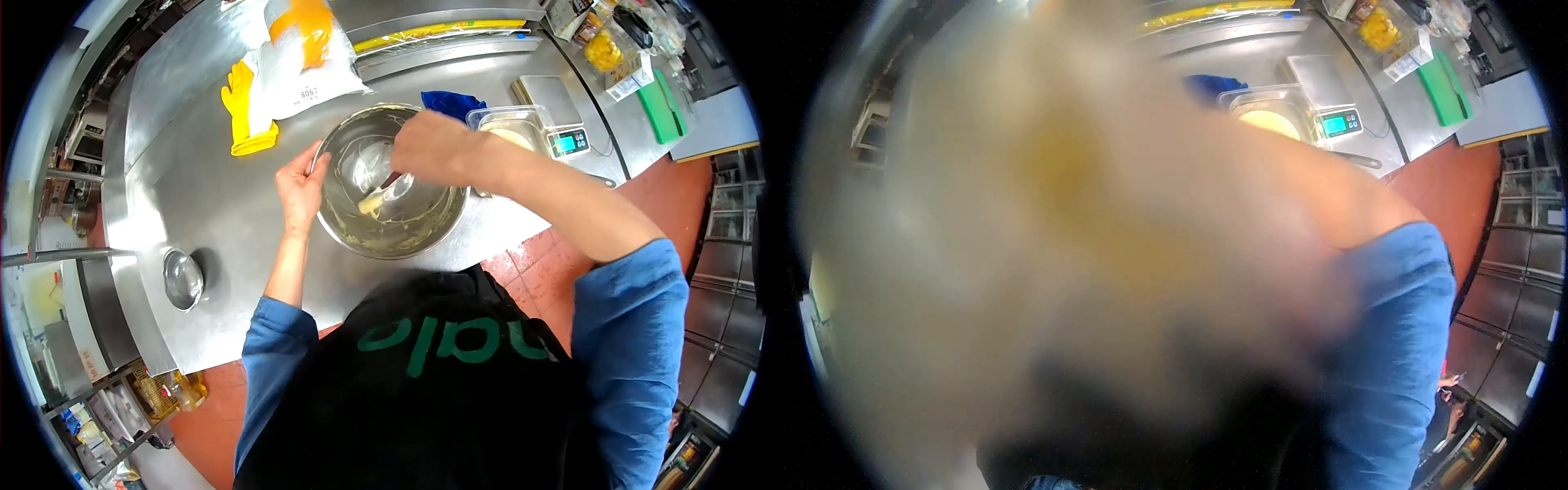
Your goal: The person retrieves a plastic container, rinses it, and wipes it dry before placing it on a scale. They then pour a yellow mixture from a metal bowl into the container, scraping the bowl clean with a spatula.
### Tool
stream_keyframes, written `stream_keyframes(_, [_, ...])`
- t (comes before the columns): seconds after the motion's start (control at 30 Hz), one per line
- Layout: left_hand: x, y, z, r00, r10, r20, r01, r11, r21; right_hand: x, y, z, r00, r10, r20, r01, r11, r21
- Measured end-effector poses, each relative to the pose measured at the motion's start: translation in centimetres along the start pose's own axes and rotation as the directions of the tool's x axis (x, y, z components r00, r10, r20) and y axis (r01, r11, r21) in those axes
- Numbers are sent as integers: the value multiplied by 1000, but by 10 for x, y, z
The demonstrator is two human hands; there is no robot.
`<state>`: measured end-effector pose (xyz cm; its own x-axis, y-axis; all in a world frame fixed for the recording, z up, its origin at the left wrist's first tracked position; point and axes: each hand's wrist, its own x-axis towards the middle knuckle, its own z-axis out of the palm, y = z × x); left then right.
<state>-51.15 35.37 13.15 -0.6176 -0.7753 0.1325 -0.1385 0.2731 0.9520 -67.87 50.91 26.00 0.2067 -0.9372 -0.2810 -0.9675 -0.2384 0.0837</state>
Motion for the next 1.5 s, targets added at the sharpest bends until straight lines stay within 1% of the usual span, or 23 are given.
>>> stream_keyframes(0.13, [-7, 15, -1, 997, 73, -16, -72, 995, 66, -16, 21, -41, 979, 168, -113, -178, 980, -88])
stream_keyframes(0.23, [-6, 24, 3, 998, -13, 68, 7, 995, 95, -5, 8, 1, 994, 55, -90, -62, 996, -71])
stream_keyframes(0.27, [-5, 24, 5, 997, -7, 74, 0, 996, 92, -2, -7, 6, 990, 48, 133, -39, 996, -74])
stream_keyframes(0.3, [-5, 23, 6, 997, 68, 36, -71, 992, 102, -7, -1, 7, 990, 50, 134, -40, 996, -76])
stream_keyframes(0.33, [-8, 21, 5, 991, 136, -5, -134, 984, 119, -17, 9, 2, 995, 80, 55, -78, 996, -34])
stream_keyframes(0.4, [-15, 32, -2, 997, 80, 8, -80, 979, 186, -29, 18, -4, 985, 145, -97, -138, 987, 76])
stream_keyframes(0.47, [-14, 32, 1, 999, 49, 20, -52, 971, 235, -30, 17, -9, 976, 216, -41, -216, 976, 8])
stream_keyframes(0.5, [-10, 22, 7, 988, 153, -16, -147, 969, 201, -32, 19, -12, 955, 295, 9, -294, 953, -70])
stream_keyframes(0.57, [-6, 19, 10, 964, 260, -53, -249, 955, 163, -32, -5, 18, 975, 192, 113, -192, 981, -4])
stream_keyframes(0.63, [-11, 25, 4, 982, 167, -87, -145, 967, 210, -42, -13, 45, 991, 132, -16, -130, 989, 70])
stream_keyframes(0.77, [-31, 43, 3, 992, 47, -114, -29, 988, 150, -72, -13, -1, 938, 348, 15, -348, 937, 42])
stream_keyframes(0.83, [-35, 50, 6, 972, 162, -168, -121, 966, 230, -85, -15, -4, 853, 513, 94, -486, 848, -210])
stream_keyframes(0.87, [-36, 50, 8, 971, 166, -170, -126, 966, 225, -90, -21, 14, 849, 523, 74, -500, 840, -209])
stream_keyframes(0.9, [-37, 47, 10, 947, 246, -206, -190, 947, 260, -96, -30, 43, 858, 512, 35, -496, 845, -198])
stream_keyframes(0.97, [-42, 43, 15, 919, 315, -237, -241, 925, 294, -91, -63, 80, 797, 575, 182, -566, 818, -106])
stream_keyframes(1.03, [-46, 42, 19, 832, 479, -281, -358, 849, 388, -91, -90, 82, 840, 516, 166, -536, 837, 109])
stream_keyframes(1.07, [-49, 43, 18, 833, 477, -282, -353, 849, 393, -91, -97, 74, 864, 494, 93, -499, 819, 284])
stream_keyframes(1.17, [-53, 44, 14, 888, 350, -299, -240, 906, 348, -85, -86, 80, 832, 555, 2, -488, 729, 479])
stream_keyframes(1.23, [-52, 36, 12, 929, 223, -296, -141, 951, 274, -86, -78, 79, 790, 609, -75, -525, 734, 431])
stream_keyframes(1.3, [-53, 36, 13, 912, 272, -308, -192, 945, 265, -89, -67, 93, 701, 668, -251, -605, 743, 286])
stream_keyframes(1.37, [-53, 36, 14, 890, 318, -327, -240, 936, 257, -87, -71, 114, 712, 677, -186, -638, 735, 231])
stream_keyframes(1.47, [-58, 35, 16, 915, 254, -314, -167, 946, 279, -76, -98, 123, 771, 633, 62, -621, 727, 293])
stream_keyframes(1.5, [-58, 36, 18, 879, 340, -334, -237, 920, 313, -72, -107, 128, 771, 627, 113, -618, 694, 368])
